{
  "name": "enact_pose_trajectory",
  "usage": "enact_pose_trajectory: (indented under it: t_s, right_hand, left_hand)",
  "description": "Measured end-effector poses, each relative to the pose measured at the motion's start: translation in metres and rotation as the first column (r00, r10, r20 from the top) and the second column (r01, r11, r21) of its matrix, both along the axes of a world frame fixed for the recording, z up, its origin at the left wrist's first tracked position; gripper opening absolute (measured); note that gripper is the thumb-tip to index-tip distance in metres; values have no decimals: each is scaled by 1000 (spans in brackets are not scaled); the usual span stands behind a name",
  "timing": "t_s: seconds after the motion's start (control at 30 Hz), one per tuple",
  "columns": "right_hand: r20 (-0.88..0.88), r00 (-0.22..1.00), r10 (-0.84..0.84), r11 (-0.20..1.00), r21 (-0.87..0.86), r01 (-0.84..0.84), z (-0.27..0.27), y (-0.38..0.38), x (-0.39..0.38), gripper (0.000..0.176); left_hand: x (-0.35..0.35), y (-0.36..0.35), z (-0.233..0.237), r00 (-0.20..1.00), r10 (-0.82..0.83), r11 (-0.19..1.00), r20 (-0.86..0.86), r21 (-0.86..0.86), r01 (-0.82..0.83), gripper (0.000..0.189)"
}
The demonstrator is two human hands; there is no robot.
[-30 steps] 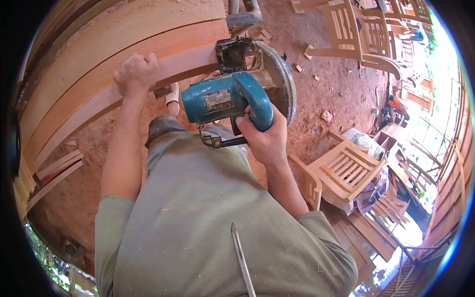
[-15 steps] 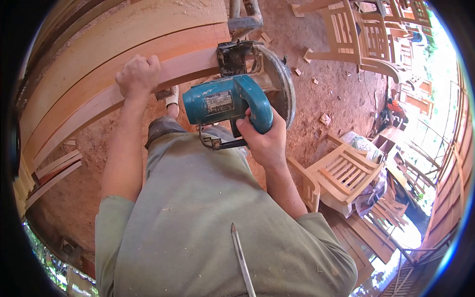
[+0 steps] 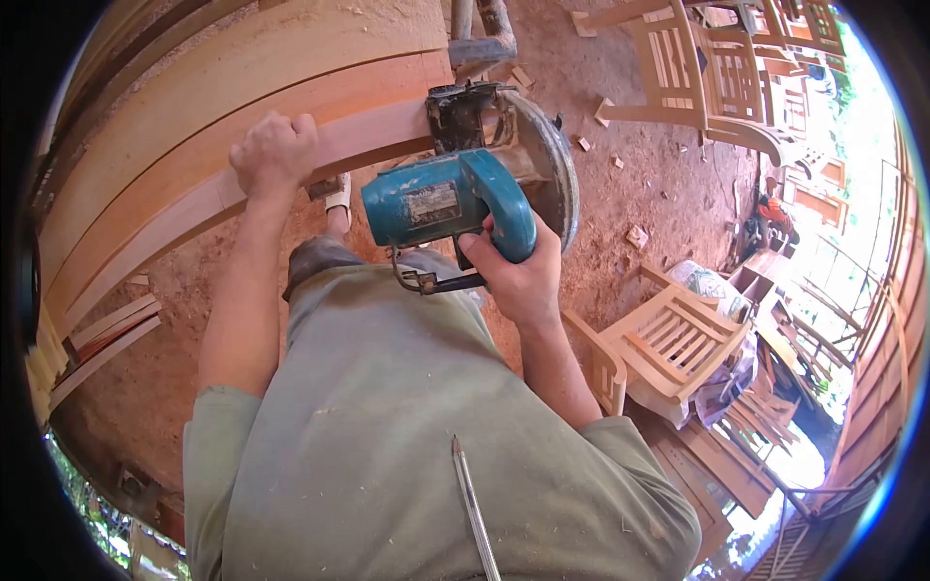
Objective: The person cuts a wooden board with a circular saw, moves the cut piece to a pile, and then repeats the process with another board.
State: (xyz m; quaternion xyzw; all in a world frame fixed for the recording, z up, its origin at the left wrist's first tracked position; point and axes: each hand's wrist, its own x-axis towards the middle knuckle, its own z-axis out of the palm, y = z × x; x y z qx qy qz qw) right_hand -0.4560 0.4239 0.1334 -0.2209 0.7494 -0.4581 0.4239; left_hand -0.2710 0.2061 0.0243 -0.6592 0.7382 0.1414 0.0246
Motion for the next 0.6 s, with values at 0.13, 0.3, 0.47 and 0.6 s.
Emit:
enact_pose_trajectory:
  t_s: [0.13,0.3,0.47,0.6]
  right_hand:
    - [19,1000,11,1000,-17,-11,0,-2,-1,21]
    - [36,999,18,1000,-19,-18,0,-2,-1,21]
    - [10,1000,27,999,-18,-26,-5,-1,-3,20]
    - [33,999,9,1000,-18,-8,-3,-2,-1,20]
  left_hand:
    - [0,0,-8,999,23,1000,27,-12,-23,46]
    - [2,2,-10,1000,-2,998,5,-55,2,44]
    - [2,4,-9,1000,-19,998,2,-62,19,44]
    - [3,5,-11,1000,-4,997,-4,-75,4,43]
